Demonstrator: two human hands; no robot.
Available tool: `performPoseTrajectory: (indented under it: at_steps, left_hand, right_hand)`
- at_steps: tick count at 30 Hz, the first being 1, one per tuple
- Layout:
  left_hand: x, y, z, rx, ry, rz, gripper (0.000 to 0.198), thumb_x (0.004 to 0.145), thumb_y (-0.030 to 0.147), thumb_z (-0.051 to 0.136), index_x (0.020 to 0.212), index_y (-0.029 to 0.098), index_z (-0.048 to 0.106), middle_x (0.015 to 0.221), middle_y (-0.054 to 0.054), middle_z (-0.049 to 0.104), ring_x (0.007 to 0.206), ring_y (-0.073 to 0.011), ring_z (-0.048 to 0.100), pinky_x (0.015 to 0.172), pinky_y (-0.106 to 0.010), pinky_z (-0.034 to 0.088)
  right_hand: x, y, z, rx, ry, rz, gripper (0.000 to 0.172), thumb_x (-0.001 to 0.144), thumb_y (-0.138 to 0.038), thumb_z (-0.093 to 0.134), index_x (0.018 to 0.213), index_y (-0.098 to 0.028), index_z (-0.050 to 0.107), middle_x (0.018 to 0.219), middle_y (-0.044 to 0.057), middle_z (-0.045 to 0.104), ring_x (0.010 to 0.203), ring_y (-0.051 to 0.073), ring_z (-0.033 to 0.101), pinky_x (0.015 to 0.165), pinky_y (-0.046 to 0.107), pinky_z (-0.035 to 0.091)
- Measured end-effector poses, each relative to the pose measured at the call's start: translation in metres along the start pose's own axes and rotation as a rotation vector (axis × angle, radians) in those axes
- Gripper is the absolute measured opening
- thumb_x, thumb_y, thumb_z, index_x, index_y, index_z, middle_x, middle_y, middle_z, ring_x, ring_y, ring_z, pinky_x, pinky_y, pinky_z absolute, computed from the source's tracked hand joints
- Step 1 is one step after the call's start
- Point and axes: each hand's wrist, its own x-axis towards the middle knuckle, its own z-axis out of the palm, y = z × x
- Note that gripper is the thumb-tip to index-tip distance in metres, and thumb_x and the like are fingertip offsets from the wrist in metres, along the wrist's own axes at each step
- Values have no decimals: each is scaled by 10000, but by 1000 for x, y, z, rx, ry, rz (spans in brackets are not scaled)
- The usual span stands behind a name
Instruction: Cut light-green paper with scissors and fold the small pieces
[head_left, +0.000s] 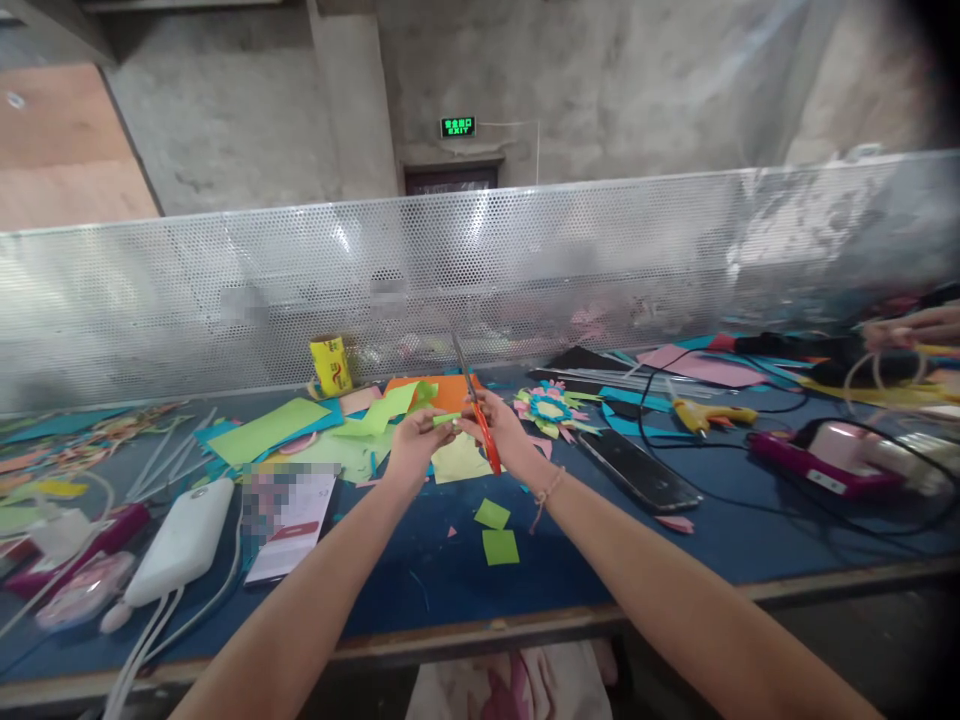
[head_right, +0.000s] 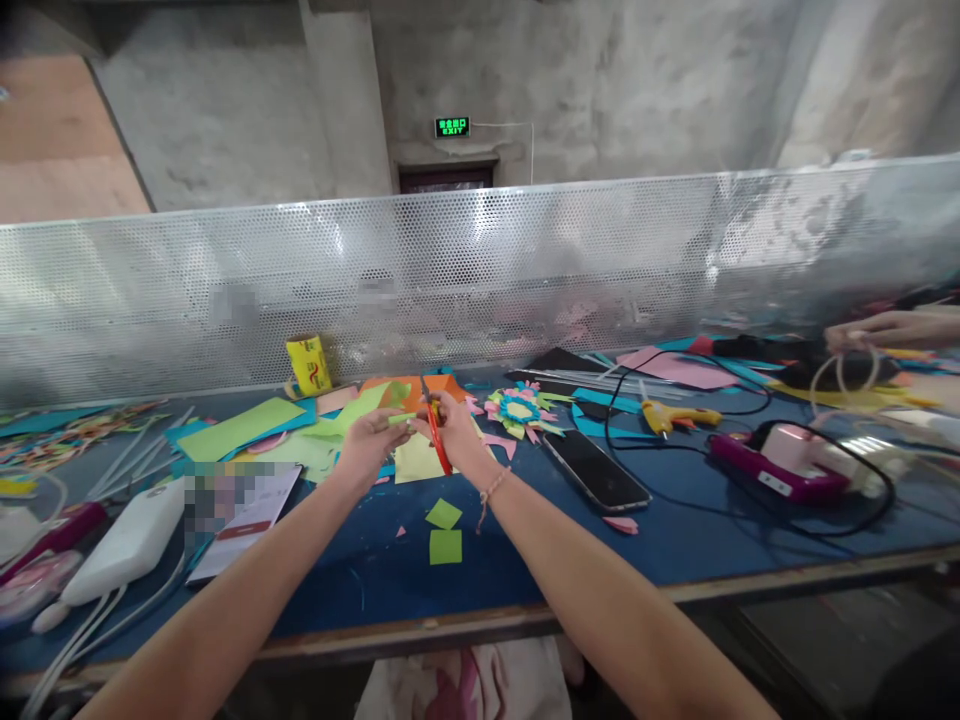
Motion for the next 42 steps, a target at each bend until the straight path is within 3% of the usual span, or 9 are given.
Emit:
performPoseTrajectory:
  at_steps: [8, 15, 21, 35, 42]
  left_hand:
    - [-4, 1, 3, 38, -41, -12, 355, 556, 231, 739, 807, 123, 513, 615, -19, 642, 601, -128, 625, 688, -288, 494]
    - [-7, 2, 5, -14, -71, -44, 264, 618, 268, 697, 744, 121, 519, 662, -40, 653, 645, -135, 633, 720, -299, 489]
    - [-8, 6, 5, -19, -46, -90, 208, 649, 265, 672, 686, 115, 533, 634, -38, 647, 607, -136, 635, 702, -293, 493]
    - [-8, 8, 5, 14, -40, -153, 206, 637, 181, 688, 656, 128, 490, 589, -34, 637, 615, -149, 647, 661, -279, 507]
    - [-10, 15, 3, 195, -154, -116, 231, 649, 305, 667, 618, 124, 526, 561, -52, 641, 512, -134, 620, 519, -225, 478]
  right_hand:
    - [-2, -1, 0, 7, -14, -15, 345, 669, -336, 593, 952, -217, 437, 752, -27, 539, 504, 66, 463, 448, 202, 406]
    - [-2, -2, 1, -8, 27, -20, 356, 645, -340, 614, 928, -201, 448, 719, -26, 537, 497, 65, 442, 468, 211, 375]
    - [1, 6, 1, -8, 29, -84, 353, 647, -307, 619, 937, -195, 452, 694, -34, 522, 543, 82, 470, 532, 233, 405]
    - [-1, -2, -2, -47, 30, -27, 329, 664, -345, 594, 933, -218, 454, 587, -66, 469, 489, 92, 453, 516, 254, 412]
    - [0, -7, -3, -60, -48, -39, 367, 617, -344, 633, 899, -210, 440, 567, -64, 497, 506, 105, 479, 516, 254, 400]
